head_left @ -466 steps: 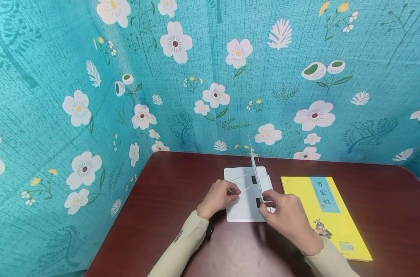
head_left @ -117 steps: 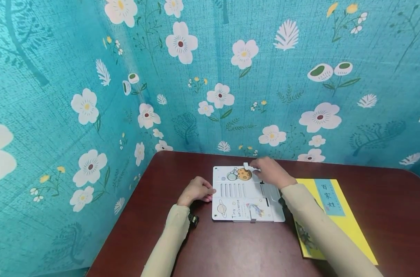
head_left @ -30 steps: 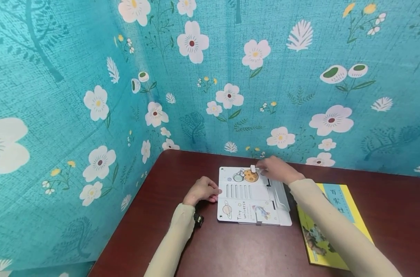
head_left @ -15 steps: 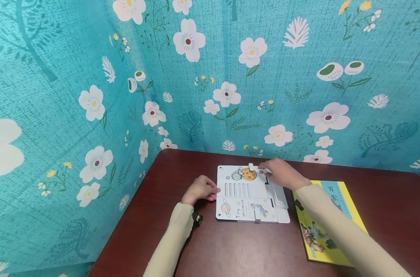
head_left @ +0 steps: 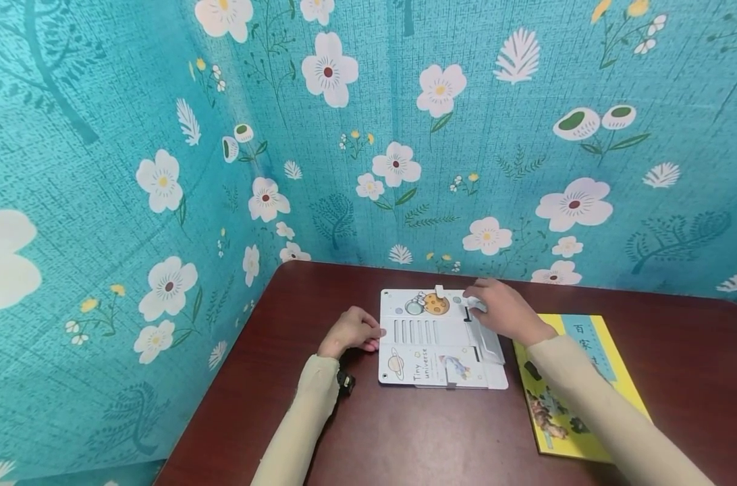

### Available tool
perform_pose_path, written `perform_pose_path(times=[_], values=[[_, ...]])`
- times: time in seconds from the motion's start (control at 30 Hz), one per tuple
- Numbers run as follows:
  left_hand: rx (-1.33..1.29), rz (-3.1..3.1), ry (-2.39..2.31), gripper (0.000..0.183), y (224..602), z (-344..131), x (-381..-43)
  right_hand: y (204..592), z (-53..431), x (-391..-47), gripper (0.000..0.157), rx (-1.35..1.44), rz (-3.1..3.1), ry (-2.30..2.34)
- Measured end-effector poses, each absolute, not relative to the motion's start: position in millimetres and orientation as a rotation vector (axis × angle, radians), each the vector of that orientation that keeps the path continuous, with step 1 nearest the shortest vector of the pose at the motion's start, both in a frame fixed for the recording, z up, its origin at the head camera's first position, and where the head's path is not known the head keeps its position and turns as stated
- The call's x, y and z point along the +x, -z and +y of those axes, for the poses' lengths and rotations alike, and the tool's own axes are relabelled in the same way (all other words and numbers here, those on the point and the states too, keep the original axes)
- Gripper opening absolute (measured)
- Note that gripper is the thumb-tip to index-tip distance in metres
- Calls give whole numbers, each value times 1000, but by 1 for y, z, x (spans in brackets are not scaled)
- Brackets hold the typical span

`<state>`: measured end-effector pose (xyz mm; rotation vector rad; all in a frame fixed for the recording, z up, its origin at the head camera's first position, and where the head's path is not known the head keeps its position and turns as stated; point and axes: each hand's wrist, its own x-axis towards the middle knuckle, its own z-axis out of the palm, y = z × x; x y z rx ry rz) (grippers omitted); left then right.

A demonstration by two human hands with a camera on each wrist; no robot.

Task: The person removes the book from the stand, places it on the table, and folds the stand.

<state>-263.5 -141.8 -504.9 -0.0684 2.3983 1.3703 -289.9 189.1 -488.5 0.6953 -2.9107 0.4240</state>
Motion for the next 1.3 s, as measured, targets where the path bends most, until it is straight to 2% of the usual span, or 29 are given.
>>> perform_pose_path(times=[0.13, 0.47, 1.1, 1.3], values=[[-64, 2393, -1374, 15, 505, -142, -263, 492, 193, -283, 28, 667, -2892, -423], [-51, 2406, -1360, 15, 506, -142, -263, 488, 195, -273, 8, 658, -2930, -405], [-52, 2408, -1360, 17, 505, -143, -262, 488, 194, -259, 6, 705, -2970, -409], [-46, 2400, -1367, 17, 504, -142, -262, 488, 190, -260, 14, 737, -2970, -373]])
